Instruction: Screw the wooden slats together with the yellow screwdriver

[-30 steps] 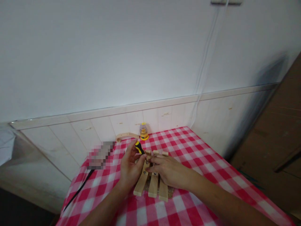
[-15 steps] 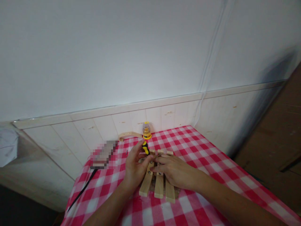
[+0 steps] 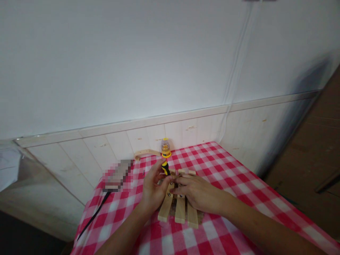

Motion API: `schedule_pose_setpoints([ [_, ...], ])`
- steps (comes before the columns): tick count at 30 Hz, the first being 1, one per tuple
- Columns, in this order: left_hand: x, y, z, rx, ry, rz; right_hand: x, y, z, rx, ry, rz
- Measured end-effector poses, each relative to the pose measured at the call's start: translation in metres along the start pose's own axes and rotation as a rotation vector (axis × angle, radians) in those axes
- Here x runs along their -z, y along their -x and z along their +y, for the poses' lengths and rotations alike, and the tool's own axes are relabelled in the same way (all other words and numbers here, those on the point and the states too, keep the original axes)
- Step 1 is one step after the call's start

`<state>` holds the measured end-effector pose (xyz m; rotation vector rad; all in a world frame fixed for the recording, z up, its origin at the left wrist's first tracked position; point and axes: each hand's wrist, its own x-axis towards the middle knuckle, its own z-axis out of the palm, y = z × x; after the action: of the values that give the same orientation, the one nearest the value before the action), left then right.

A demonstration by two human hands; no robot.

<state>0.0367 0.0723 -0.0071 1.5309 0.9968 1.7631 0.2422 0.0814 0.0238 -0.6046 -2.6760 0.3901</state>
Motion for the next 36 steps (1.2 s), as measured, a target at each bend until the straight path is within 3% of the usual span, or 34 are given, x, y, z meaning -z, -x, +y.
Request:
schedule_pose_setpoints([
  [14,0.003,0.001,0.006,0.063,0.082,-0.077,0.001,0.000,-0.001,-0.010,0.036,-0.023],
  [23,0.004,-0.011,0.026,0.052,0.016,-0.015,0.002,0.001,-0.002,0.006,0.038,-0.001],
  [29,0.008,-0.018,0.040,0.054,0.010,-0.067,0.006,0.000,-0.007,-0.010,0.001,-0.011],
  [36,0.011,-0.015,0.039,0.066,-0.049,-0.173,0.006,0.000,-0.006,-0.008,0.006,-0.005],
])
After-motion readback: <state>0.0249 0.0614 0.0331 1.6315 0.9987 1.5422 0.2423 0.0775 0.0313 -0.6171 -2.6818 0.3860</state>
